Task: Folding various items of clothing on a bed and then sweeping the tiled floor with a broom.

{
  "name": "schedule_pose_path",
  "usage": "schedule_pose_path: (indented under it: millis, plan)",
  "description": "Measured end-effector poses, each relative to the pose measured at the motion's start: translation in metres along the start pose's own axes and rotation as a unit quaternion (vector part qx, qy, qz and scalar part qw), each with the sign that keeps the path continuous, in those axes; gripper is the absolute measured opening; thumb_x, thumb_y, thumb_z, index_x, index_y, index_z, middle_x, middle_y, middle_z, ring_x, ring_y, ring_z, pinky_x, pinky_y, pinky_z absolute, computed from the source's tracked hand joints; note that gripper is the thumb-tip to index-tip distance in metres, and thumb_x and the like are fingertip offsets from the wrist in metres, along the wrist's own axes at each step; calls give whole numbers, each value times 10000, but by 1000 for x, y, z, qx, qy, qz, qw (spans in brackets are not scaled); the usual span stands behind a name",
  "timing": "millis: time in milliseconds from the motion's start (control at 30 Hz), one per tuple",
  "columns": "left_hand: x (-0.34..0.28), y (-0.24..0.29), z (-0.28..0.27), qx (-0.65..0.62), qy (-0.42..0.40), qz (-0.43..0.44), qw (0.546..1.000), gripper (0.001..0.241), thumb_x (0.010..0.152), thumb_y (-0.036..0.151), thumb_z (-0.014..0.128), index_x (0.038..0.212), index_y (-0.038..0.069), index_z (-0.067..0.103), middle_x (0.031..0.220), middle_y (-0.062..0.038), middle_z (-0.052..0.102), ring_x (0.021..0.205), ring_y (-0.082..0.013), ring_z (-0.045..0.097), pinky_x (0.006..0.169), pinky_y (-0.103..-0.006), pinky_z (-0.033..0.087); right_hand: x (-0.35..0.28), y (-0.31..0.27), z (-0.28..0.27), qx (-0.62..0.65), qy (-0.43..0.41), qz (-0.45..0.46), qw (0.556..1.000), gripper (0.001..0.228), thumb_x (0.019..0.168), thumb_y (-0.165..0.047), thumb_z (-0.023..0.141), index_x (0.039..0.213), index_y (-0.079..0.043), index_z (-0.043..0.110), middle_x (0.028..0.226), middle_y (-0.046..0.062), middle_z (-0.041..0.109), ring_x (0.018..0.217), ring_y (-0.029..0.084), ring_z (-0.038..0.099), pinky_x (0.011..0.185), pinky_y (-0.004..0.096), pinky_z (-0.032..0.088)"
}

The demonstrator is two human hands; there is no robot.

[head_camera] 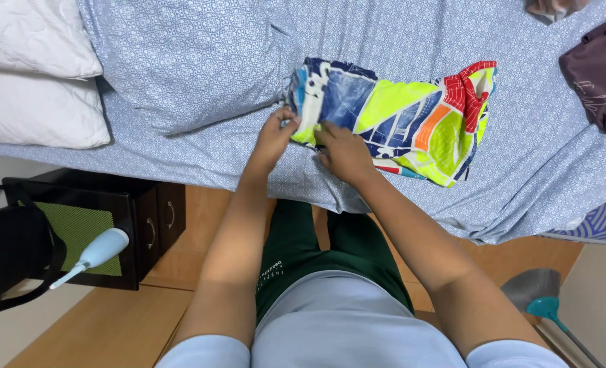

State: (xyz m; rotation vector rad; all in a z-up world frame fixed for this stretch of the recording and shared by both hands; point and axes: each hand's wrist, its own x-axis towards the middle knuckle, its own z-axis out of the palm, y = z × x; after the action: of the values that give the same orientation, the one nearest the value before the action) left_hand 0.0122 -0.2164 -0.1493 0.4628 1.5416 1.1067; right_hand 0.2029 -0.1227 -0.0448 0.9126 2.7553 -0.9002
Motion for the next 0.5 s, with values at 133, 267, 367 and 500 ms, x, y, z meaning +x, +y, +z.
schedule_pose_path:
  millis: [133,267,367,500]
  plan:
    - [-16,3,24,-51,-62,94,992,103,1086,83,635,1159,17,606,1135,-39,630,1081,-127,589,976,-281,491,-3,-17,-36,97,100,-18,990,844,714,-261,894,1391,-31,445,1383,266,501,1248,451,539,1016,469,473]
    - [-33,63,50,-83,-129,136,979,222,1055,123,626,1250,51,548,1211,-41,594,1130,-116,566,971,-287,493,4,8,-51,208,147,14,967,762,836,-165,812,1499,-26,464,1357,239,564,1238,401,584,1037,415,496]
    - [-49,83,58,14,-104,144,984,370,1011,155,646,1340,45,518,1283,-75,572,1153,-139,568,942,-328,527,5,37,-82,301,113,121,939,592,924,-158,761,1472,-106,542,1350,125,630,1127,256,643,961,352,533]
    - [-55,91,52,197,-32,116,973,327,1041,185,613,1326,27,617,1238,-113,599,1057,-206,648,917,-367,584,12,112,-130,371,201,36,906,311,1063,-66,703,1356,-55,599,1204,27,670,1089,108,642,975,270,545]
